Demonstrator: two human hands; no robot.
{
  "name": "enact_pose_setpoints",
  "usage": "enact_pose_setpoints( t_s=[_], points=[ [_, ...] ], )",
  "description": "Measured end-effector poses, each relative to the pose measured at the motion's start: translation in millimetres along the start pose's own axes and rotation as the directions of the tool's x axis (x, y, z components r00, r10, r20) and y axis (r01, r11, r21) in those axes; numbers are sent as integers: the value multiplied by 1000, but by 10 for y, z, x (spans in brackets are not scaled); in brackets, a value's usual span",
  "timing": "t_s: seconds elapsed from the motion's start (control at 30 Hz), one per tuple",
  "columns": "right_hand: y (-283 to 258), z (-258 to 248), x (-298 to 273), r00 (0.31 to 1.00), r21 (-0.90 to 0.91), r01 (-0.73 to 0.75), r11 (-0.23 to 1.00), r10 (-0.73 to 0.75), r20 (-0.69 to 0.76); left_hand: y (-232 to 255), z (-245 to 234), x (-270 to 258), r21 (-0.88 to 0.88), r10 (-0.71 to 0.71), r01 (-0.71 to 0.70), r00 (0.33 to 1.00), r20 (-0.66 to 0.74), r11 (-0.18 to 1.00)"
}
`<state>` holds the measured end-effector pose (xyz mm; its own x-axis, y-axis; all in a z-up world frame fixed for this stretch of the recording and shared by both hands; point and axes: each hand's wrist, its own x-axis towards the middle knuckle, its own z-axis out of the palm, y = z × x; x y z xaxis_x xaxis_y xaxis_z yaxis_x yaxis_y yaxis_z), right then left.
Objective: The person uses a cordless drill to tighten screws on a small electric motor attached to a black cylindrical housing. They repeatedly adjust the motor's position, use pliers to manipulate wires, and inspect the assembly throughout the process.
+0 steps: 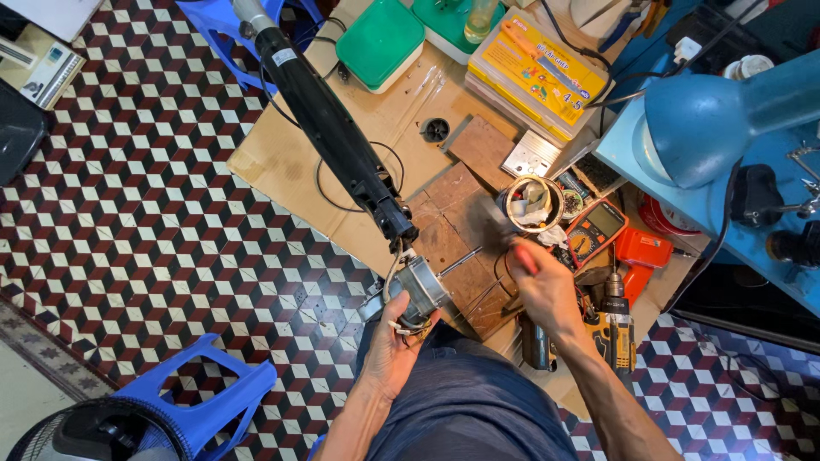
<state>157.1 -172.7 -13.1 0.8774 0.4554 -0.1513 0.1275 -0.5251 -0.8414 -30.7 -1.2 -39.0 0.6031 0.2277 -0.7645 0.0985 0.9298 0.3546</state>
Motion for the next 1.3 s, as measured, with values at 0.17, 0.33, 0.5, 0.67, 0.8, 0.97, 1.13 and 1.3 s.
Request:
enact_pose_setpoints(
  t_s=[0.17, 0.33, 0.5, 0.67, 0.8, 0.97, 1.13, 1.3],
  points=[
    [116, 147, -123, 987, -7, -94, 996, 94, 131, -67, -150, 97, -69, 9, -5, 999, 52, 998],
    [242, 160, -100, 998, 122, 29, 992, -22, -55, 20, 45, 16, -48, -14, 15, 1000, 14, 999],
    [94, 32, -34, 964, 17, -266, 964, 265, 36, 64, 122, -51, -27, 9, -8, 999, 32, 1000],
    [99, 37, -23, 986, -82, 18, 996, -4, 168, 71, 100, -44, -30, 1, 0, 999, 37, 1000],
    [370, 270, 60, 958, -158, -209, 965, 235, 164, 60, 72, -33, -30, 11, -10, 999, 34, 999],
    [678, 769, 238, 937, -524, -14, 852, 194, 290, 85, 77, -70, -10, 17, -17, 998, 58, 1000],
    [369, 474, 137, 926, 543, -360, 759, 221, 306, 96, 80, -79, -18, 26, -25, 998, 65, 1000],
    [0, 482, 61, 886, 810, -458, 366, 112, 450, 77, 80, -41, -12, 23, -22, 997, 78, 1000]
  ],
)
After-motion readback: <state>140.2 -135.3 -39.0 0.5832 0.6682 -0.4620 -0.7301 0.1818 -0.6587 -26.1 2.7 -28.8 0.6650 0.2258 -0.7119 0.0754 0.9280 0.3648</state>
